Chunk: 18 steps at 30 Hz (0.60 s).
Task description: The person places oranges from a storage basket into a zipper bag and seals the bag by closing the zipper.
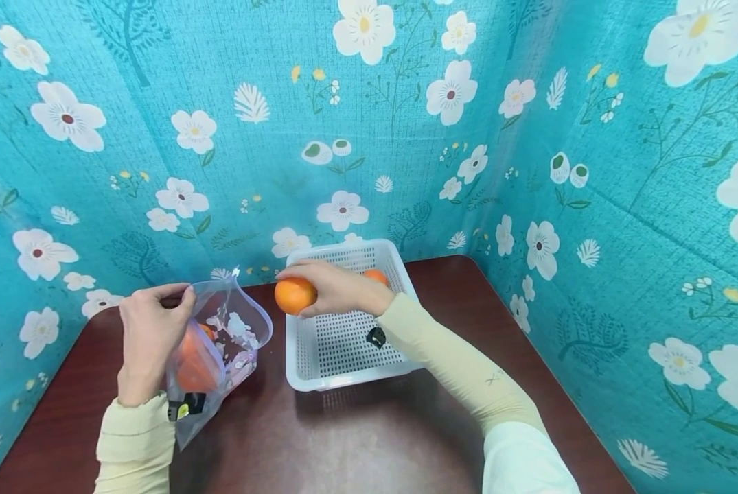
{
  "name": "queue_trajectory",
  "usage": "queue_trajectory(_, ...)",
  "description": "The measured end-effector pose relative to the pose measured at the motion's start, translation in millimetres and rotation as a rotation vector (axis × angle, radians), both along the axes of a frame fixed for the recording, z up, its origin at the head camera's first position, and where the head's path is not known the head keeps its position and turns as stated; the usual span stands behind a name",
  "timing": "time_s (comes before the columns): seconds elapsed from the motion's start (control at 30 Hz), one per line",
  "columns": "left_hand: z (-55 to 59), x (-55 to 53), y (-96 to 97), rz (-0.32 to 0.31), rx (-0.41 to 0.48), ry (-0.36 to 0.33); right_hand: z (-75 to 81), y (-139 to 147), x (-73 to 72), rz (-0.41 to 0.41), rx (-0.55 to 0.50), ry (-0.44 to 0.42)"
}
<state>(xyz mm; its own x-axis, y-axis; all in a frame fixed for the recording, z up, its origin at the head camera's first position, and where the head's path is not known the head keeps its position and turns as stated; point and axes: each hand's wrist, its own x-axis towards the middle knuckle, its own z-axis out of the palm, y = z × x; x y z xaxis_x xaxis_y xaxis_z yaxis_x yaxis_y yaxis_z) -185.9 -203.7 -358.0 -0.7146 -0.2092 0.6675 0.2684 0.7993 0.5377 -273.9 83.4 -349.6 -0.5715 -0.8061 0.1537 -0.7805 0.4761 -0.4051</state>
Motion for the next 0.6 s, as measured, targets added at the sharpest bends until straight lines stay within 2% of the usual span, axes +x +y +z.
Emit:
queue_trajectory(0.23,-1.2,-0.8,-0.5,-0.001,0.007,0.001,2.2,-7.1,2.4,0.018,-0.014,0.018)
queue_trajectory(0.6,-2.6,-1.2,-1.6,0.005,0.006,0.001,1.5,-18.9,8.5,0.060,-0.024,-0.001)
